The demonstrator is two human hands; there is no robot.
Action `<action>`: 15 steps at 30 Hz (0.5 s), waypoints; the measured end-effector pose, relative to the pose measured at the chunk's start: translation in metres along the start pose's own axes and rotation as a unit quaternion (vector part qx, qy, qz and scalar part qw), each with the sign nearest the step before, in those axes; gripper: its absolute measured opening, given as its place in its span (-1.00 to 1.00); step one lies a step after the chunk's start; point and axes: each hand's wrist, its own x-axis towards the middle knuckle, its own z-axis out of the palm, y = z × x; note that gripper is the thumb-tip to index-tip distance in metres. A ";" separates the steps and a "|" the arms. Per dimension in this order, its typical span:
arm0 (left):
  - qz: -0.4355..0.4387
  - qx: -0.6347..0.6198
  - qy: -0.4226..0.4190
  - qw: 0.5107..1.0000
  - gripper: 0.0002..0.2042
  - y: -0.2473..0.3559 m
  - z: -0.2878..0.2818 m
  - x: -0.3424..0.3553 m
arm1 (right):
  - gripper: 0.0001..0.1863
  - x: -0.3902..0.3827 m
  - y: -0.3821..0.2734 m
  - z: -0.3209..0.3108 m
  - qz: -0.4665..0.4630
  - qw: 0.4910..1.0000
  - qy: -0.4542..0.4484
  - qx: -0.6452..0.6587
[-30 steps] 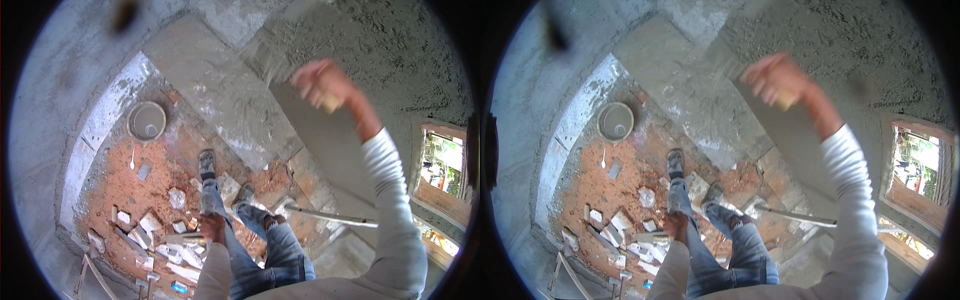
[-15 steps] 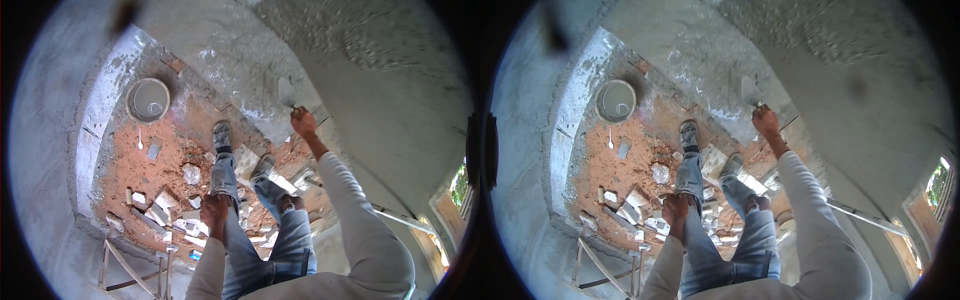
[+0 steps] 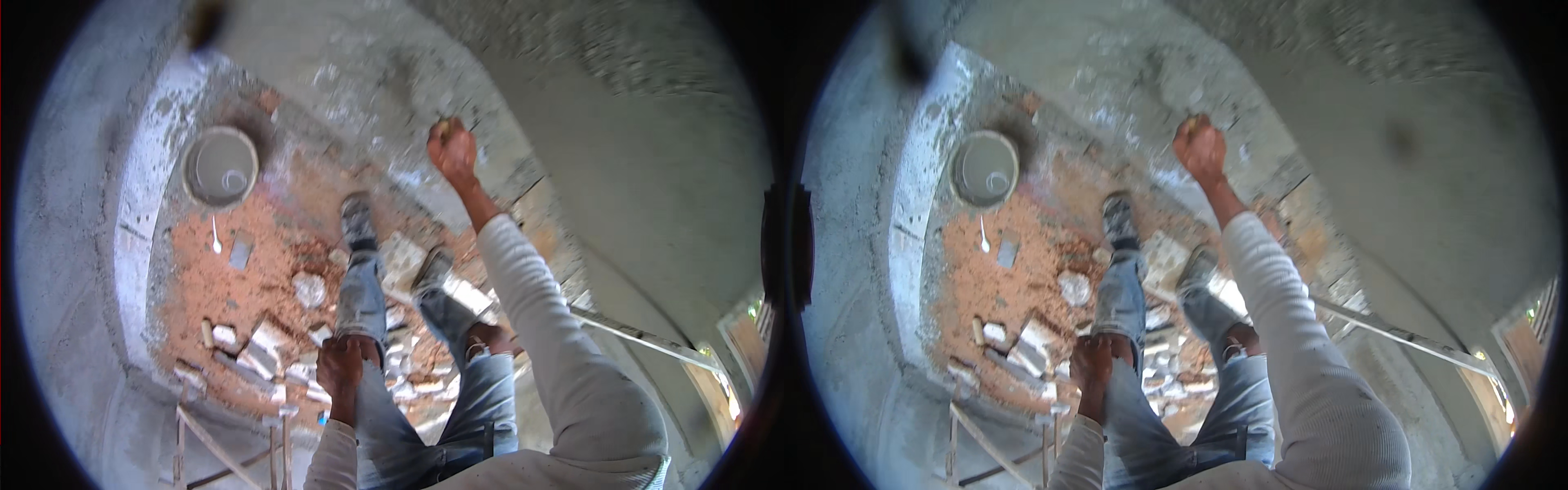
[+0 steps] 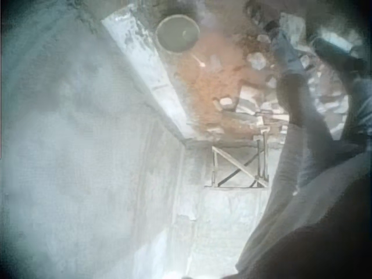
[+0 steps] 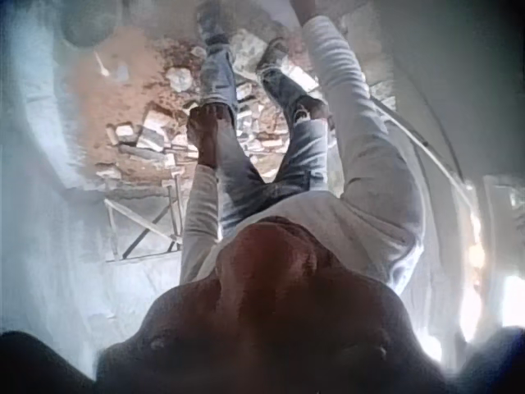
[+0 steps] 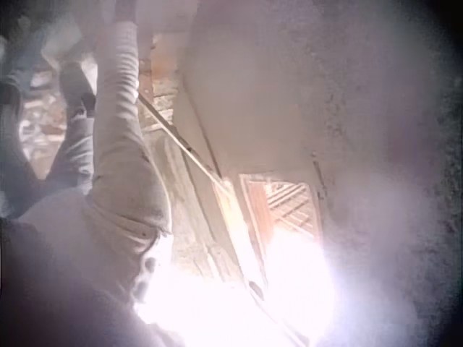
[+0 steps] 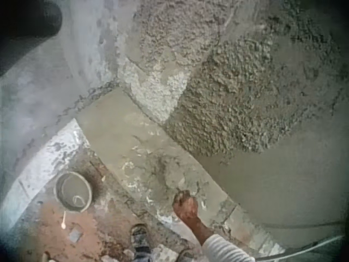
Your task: Applying and smoothing wet plaster or cement on a wall using a long level and a trowel.
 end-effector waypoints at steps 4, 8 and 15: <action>0.010 0.020 0.057 0.998 -0.54 0.000 0.028 -0.017 | -0.76 -0.003 -0.080 -0.103 -0.087 0.995 -0.040 -0.035; 0.006 0.034 0.101 0.994 -0.48 -0.017 0.069 -0.012 | -0.79 -0.015 -0.172 -0.170 -0.197 0.964 -0.151 -0.090; 0.015 0.012 0.128 0.992 -0.53 -0.017 0.067 -0.017 | -0.70 -0.001 -0.223 -0.195 -0.044 0.777 -0.613 0.134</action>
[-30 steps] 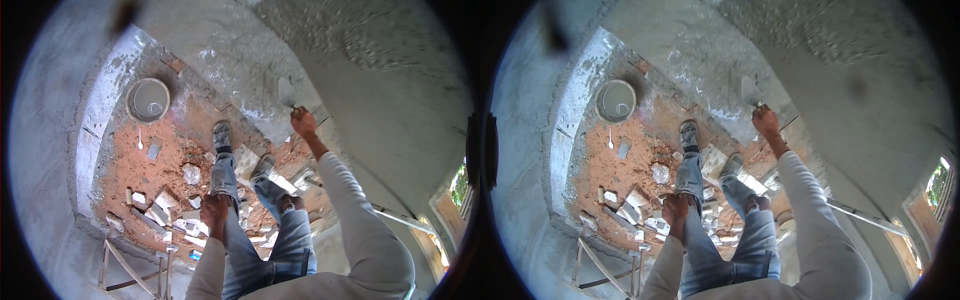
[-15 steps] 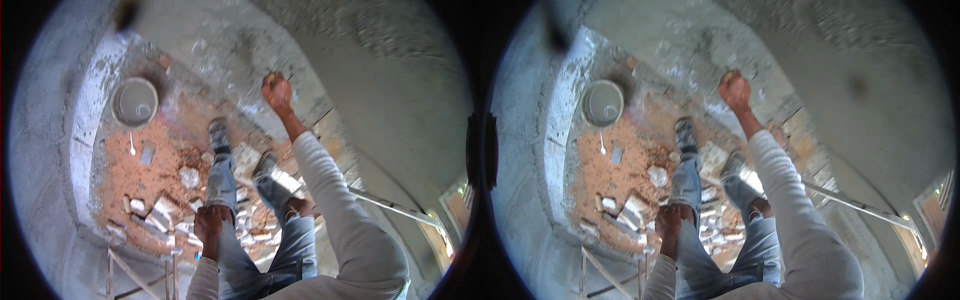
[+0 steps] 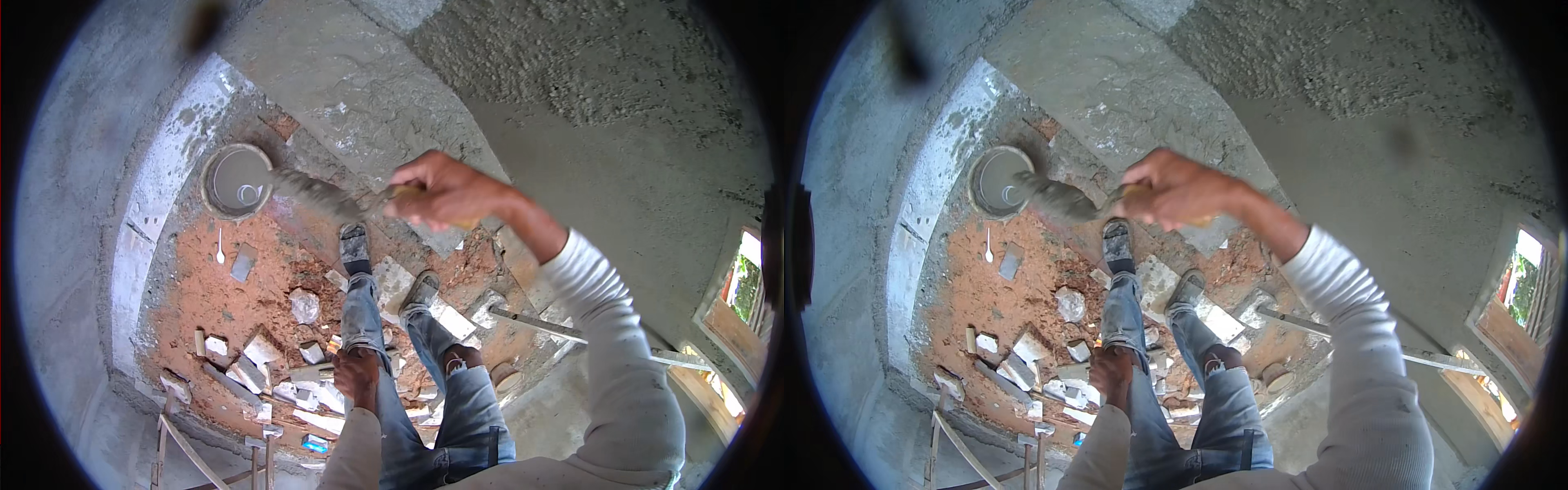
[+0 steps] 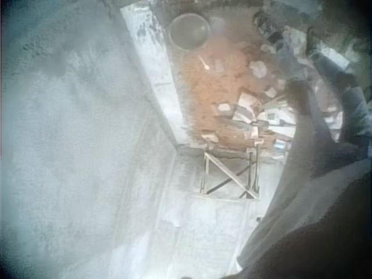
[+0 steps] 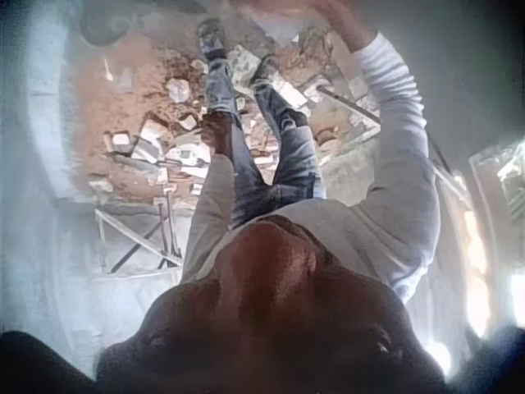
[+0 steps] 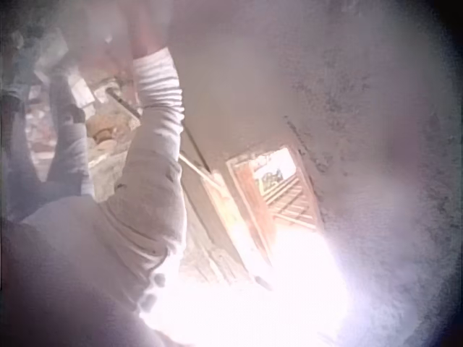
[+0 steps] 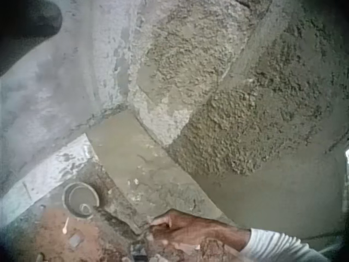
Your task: Applying and smoothing wet plaster or cement on a wall using a long level and a trowel.
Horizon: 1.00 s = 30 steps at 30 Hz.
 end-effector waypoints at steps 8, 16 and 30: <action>-0.020 0.016 -0.031 0.999 -0.53 -0.009 0.005 0.011 | -0.80 -0.021 0.036 -0.132 -0.036 0.810 0.581 -0.067; -0.027 0.028 -0.080 0.996 -0.53 0.012 -0.046 0.027 | -0.66 0.133 0.267 0.065 0.081 0.901 0.360 -0.229; -0.037 0.007 -0.097 0.995 -0.53 0.025 -0.066 0.036 | -0.69 0.190 0.252 -0.019 0.024 0.789 0.556 -0.260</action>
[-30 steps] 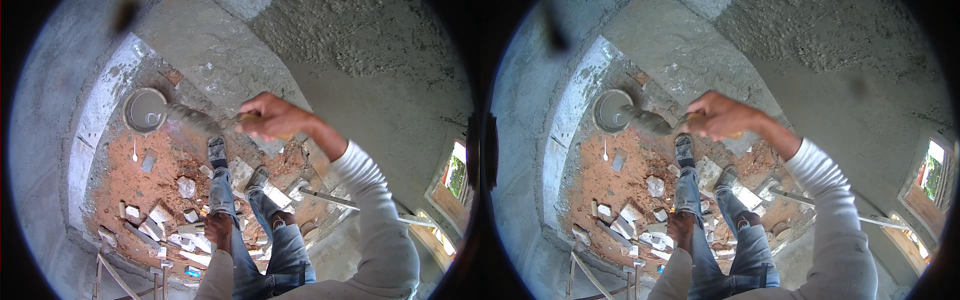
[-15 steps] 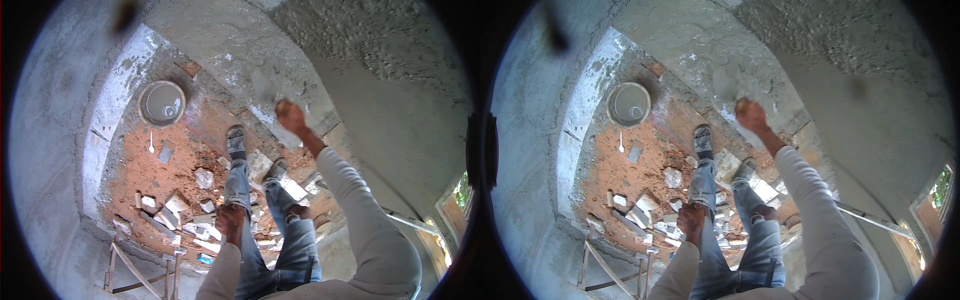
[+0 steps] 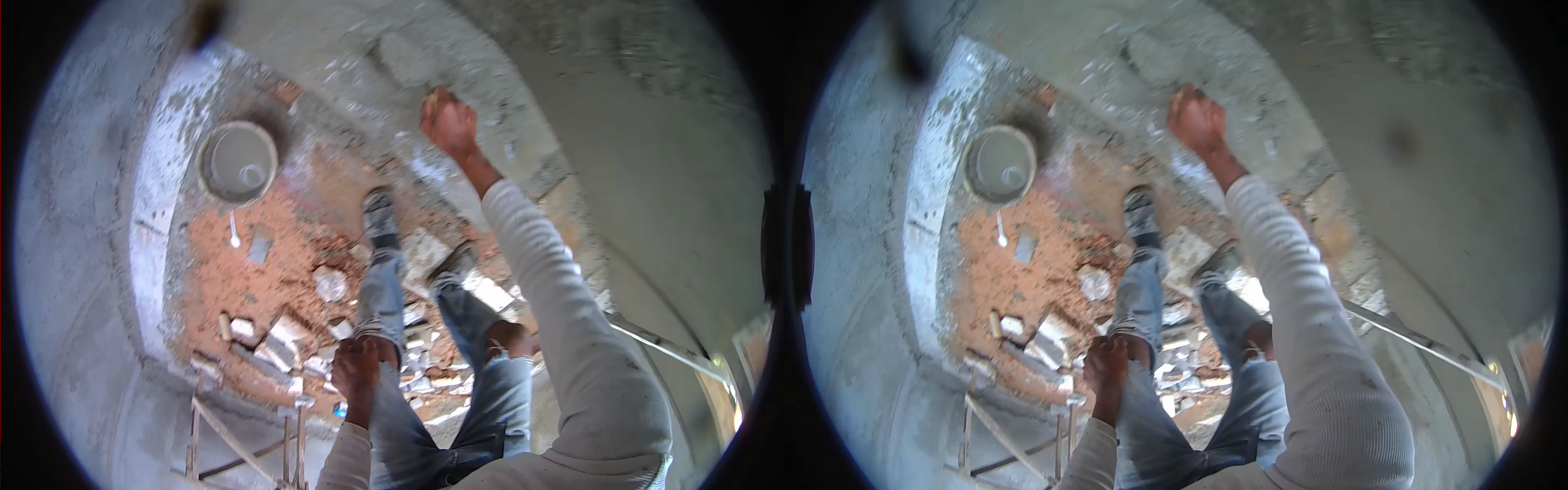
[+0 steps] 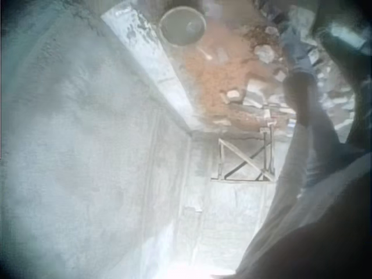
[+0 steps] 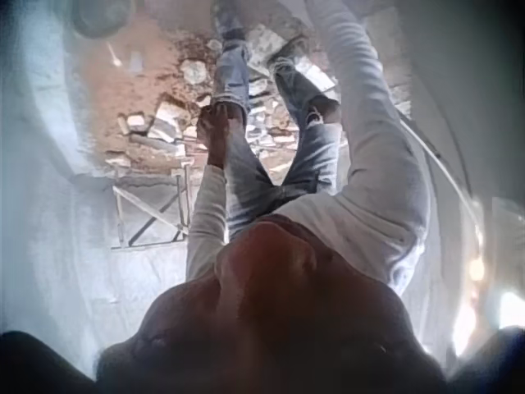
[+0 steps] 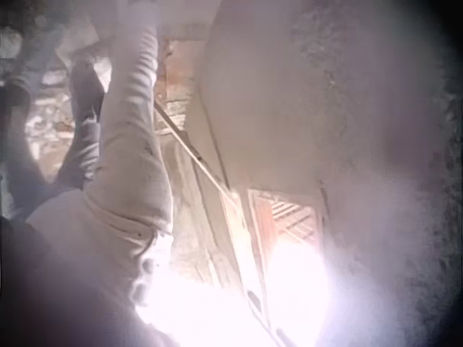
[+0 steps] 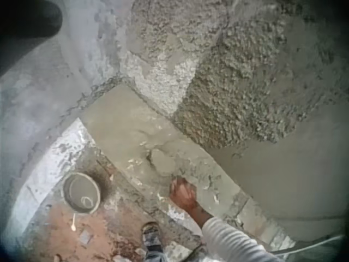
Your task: Applying and smoothing wet plaster or cement on a wall using a long level and a trowel.
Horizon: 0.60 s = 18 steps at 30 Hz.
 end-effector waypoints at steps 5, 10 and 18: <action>0.009 0.018 0.037 0.999 -0.55 -0.003 0.018 -0.019 | -0.73 -0.036 -0.037 -0.159 -0.060 0.997 -0.026 -0.046; 0.023 0.035 0.056 0.998 -0.56 0.013 0.044 -0.036 | -0.72 -0.080 -0.090 -0.324 -0.165 0.978 -0.120 -0.035; 0.032 0.011 0.114 0.993 -0.60 0.019 0.098 -0.032 | -0.84 -0.126 -0.103 -0.490 -0.086 0.869 -0.403 0.273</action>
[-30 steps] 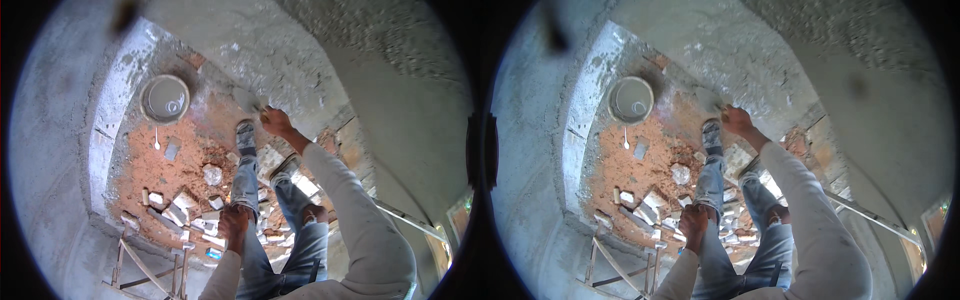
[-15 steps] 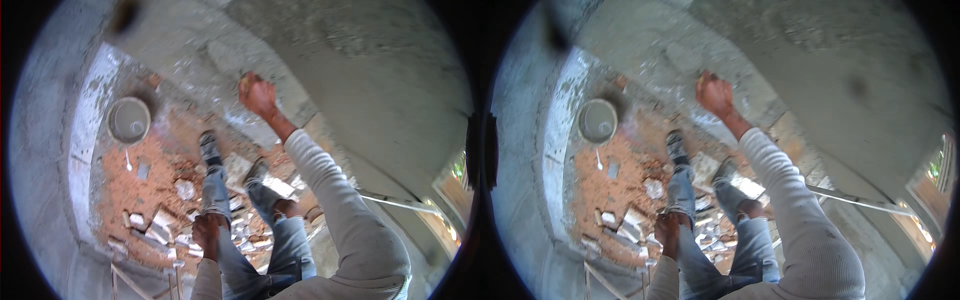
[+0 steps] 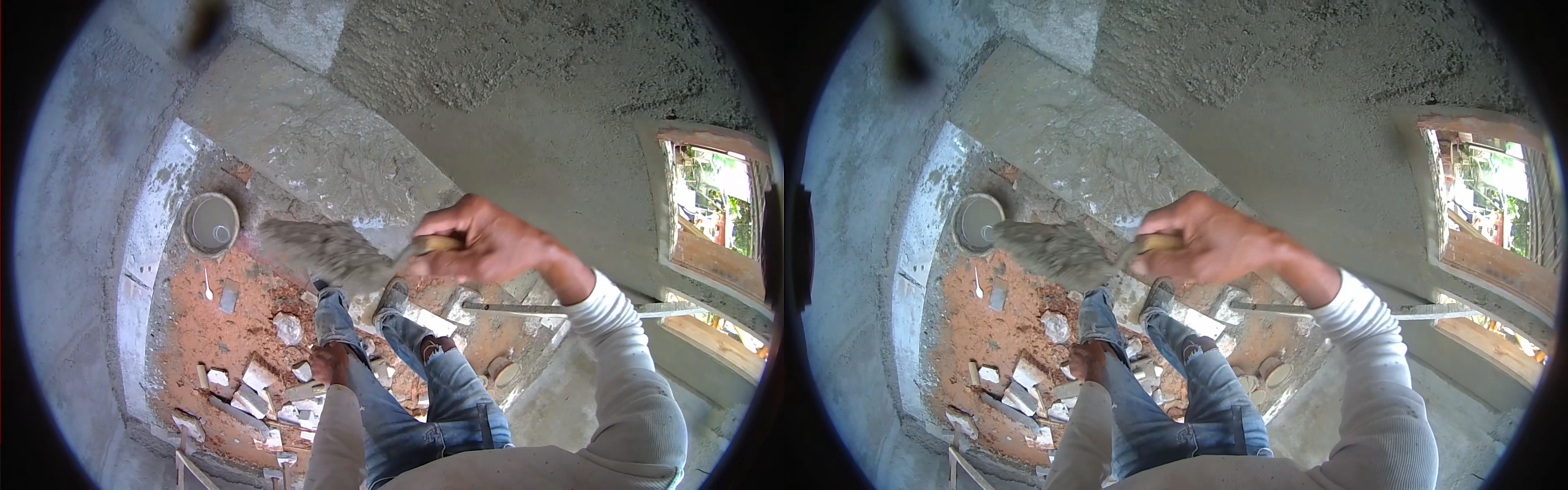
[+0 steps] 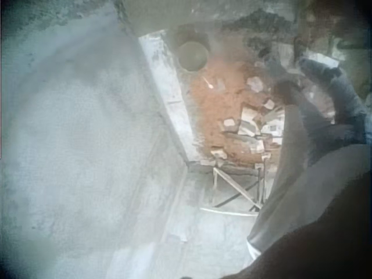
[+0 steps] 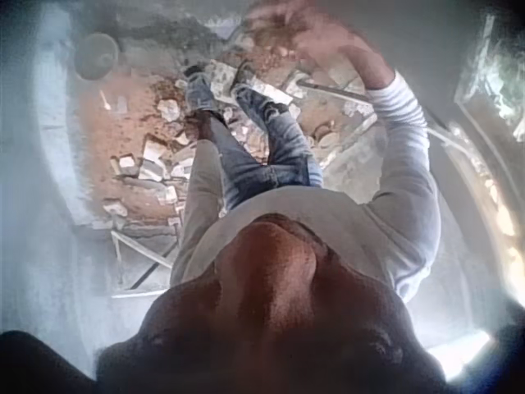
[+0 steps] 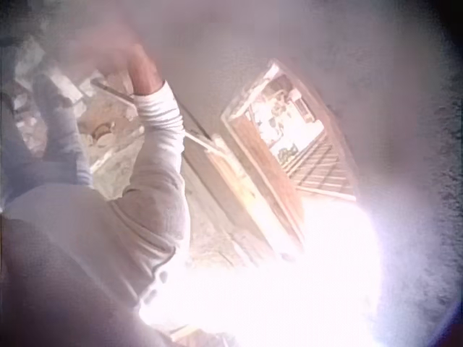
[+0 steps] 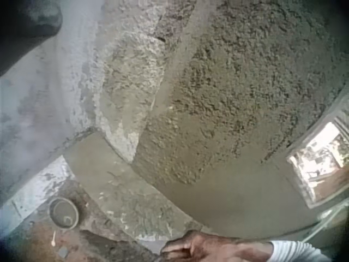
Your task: Applying and smoothing wet plaster or cement on a wall using a long level and a trowel.
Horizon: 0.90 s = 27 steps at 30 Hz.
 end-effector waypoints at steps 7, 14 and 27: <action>0.019 0.083 0.255 0.963 -0.72 -0.028 0.086 0.035 | -0.82 -0.038 -0.052 -0.155 0.013 0.855 0.487 -0.176; 0.031 0.043 0.058 0.997 -0.59 -0.010 -0.012 -0.002 | -0.85 -0.008 0.121 -0.051 0.031 0.916 0.381 -0.122; 0.000 -0.024 -0.080 0.997 -0.49 -0.030 -0.079 0.058 | -0.67 0.258 0.606 0.103 0.225 0.755 0.528 -0.316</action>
